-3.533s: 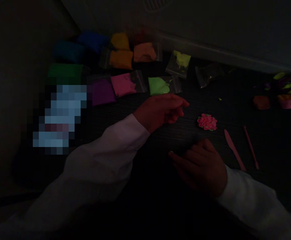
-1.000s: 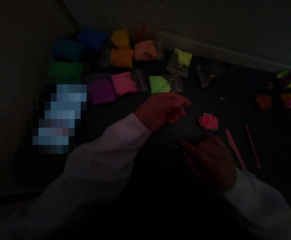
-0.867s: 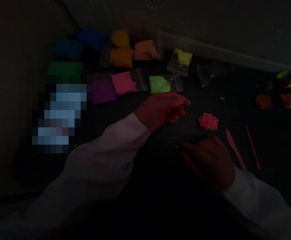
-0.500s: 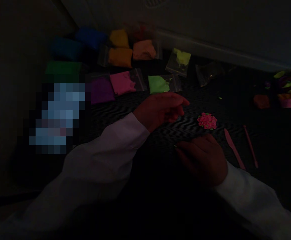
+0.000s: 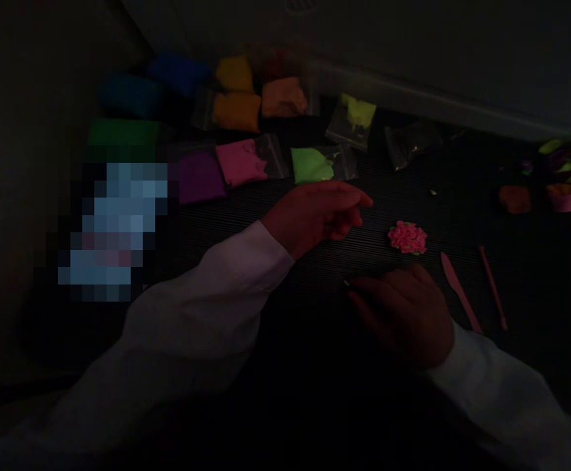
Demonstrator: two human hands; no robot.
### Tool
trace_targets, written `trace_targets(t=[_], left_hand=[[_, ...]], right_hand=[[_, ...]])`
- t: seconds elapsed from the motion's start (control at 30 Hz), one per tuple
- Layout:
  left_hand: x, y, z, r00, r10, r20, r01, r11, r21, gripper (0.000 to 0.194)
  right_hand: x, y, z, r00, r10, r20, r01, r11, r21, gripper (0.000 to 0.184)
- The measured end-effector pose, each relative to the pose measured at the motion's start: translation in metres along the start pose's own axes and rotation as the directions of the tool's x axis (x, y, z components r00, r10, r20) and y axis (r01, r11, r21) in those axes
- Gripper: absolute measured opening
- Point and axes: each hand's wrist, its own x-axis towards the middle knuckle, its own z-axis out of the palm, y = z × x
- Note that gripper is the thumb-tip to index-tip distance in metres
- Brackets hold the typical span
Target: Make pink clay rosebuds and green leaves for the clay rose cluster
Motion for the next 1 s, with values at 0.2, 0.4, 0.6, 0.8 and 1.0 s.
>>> trace_targets(t=[0.2,0.4,0.6,0.8,1.0], left_hand=[[-0.001,0.001,0.001,1.0,-0.002,-0.01,0.002,1.0,0.008,0.015],[0.0,-0.001,-0.001,1.0,0.013,0.009,-0.013,1.0,0.008,0.015],[0.001,-0.002,-0.001,1.0,0.005,0.017,-0.005,1.0,0.001,0.015],[0.0,-0.001,-0.001,1.0,-0.004,0.003,0.004,1.0,-0.012,0.015],[0.0,-0.001,-0.001,1.0,0.002,0.006,-0.002,1.0,-0.019,0.015]], right_hand=[[-0.003,-0.002,0.0,0.998,-0.059,0.03,0.059,0.998,0.003,0.022],[-0.004,-0.003,0.0,0.989,-0.124,0.078,0.123,0.992,0.009,0.026],[-0.003,0.0,-0.003,0.989,-0.117,0.092,0.116,0.993,0.014,0.026],[-0.003,0.0,-0.002,0.991,-0.1,0.088,0.099,0.995,0.014,0.027],[-0.002,0.007,-0.005,0.997,-0.033,0.067,0.029,0.997,0.065,0.027]])
